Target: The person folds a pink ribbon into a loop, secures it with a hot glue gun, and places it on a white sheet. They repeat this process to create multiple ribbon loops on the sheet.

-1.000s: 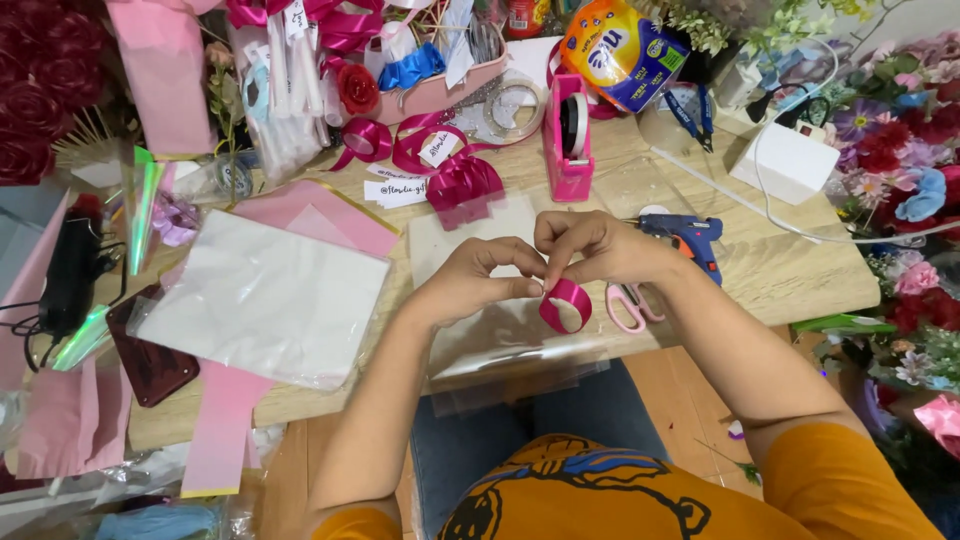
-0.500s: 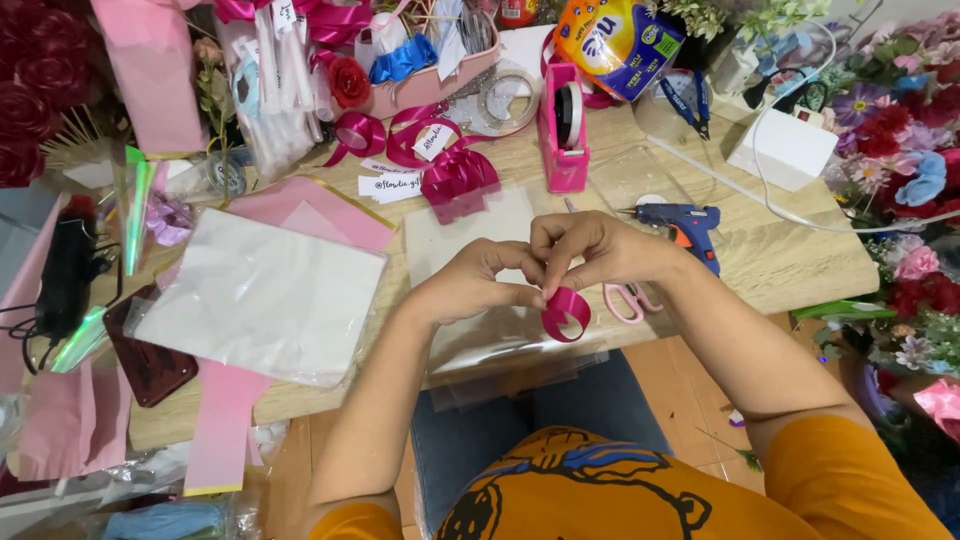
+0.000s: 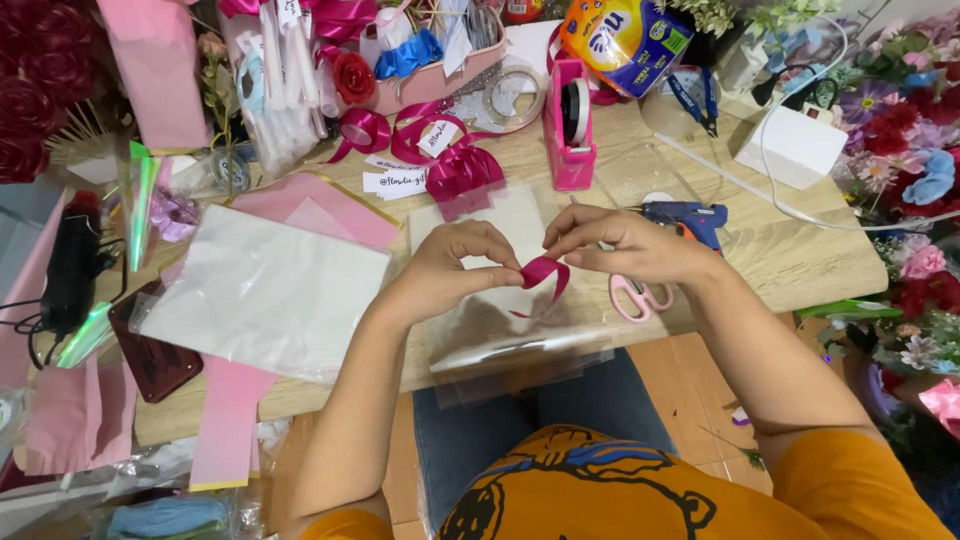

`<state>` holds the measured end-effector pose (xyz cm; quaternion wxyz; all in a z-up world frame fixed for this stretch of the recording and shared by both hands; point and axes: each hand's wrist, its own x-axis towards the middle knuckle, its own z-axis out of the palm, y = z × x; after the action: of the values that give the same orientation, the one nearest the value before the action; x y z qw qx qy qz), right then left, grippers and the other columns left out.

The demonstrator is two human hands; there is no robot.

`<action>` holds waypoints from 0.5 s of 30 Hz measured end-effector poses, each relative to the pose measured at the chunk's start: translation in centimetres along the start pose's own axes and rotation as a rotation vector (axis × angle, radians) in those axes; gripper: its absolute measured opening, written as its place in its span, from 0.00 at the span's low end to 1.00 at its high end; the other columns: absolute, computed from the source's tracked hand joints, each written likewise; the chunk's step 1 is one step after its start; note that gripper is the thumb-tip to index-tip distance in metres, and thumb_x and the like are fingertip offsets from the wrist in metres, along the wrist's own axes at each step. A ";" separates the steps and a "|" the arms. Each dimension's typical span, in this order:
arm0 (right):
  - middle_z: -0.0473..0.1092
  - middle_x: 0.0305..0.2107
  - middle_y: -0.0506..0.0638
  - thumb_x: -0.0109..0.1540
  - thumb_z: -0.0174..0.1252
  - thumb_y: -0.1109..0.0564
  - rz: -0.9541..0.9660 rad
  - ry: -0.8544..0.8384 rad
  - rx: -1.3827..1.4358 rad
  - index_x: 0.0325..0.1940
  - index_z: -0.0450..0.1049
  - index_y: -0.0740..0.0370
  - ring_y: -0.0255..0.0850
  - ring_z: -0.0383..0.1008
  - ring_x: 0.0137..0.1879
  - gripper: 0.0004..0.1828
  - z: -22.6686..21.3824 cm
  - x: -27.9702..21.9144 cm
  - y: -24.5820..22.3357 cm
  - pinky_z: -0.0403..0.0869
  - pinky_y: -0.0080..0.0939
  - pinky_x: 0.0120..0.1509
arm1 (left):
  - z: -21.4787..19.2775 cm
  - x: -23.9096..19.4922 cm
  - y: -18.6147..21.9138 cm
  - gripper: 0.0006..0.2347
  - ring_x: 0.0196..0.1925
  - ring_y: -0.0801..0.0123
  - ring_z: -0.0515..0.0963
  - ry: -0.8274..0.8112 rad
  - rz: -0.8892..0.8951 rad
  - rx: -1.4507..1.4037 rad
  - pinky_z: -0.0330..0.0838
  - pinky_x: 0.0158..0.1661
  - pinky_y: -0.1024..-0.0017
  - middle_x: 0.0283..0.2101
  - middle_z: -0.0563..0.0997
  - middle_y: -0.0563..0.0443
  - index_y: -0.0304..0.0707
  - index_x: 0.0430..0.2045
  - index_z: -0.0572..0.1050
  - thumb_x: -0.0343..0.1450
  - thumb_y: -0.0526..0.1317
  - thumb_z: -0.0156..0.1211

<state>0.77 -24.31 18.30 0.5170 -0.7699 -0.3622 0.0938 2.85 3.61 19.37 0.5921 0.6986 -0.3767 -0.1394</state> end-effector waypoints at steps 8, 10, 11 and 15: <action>0.72 0.47 0.56 0.60 0.66 0.56 0.038 -0.062 0.102 0.48 0.80 0.65 0.44 0.71 0.52 0.14 1.6 0.3 1.9 0.68 0.47 0.60 | -1.3 -0.6 -0.5 0.03 0.38 0.65 0.80 0.078 -0.004 0.099 0.70 0.46 0.67 0.32 0.82 0.51 0.42 0.27 0.85 0.65 0.36 0.73; 0.73 0.46 0.54 0.59 0.67 0.55 0.048 -0.063 0.116 0.47 0.80 0.63 0.42 0.71 0.51 0.14 2.1 0.8 1.3 0.68 0.45 0.60 | -1.4 -0.7 -0.6 0.03 0.38 0.66 0.80 0.087 -0.001 0.108 0.70 0.46 0.67 0.33 0.83 0.51 0.42 0.27 0.84 0.65 0.36 0.73; 0.73 0.45 0.53 0.58 0.68 0.56 0.052 -0.056 0.143 0.44 0.81 0.63 0.41 0.71 0.50 0.12 2.3 0.9 1.0 0.68 0.45 0.58 | -1.4 -0.7 -0.6 0.03 0.38 0.67 0.79 0.100 -0.012 0.114 0.70 0.46 0.68 0.33 0.83 0.52 0.43 0.27 0.85 0.65 0.37 0.73; 0.73 0.40 0.52 0.58 0.69 0.58 0.075 -0.006 0.172 0.38 0.81 0.63 0.39 0.70 0.46 0.08 3.0 1.0 1.9 0.68 0.44 0.55 | -1.6 -1.1 -1.0 0.02 0.40 0.71 0.79 0.161 -0.036 0.129 0.67 0.47 0.72 0.33 0.82 0.56 0.46 0.27 0.84 0.66 0.38 0.73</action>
<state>0.76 -21.87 15.54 0.5762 -0.7353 -0.3254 0.1462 3.50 5.52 18.53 0.5717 0.7509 -0.3233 -0.0691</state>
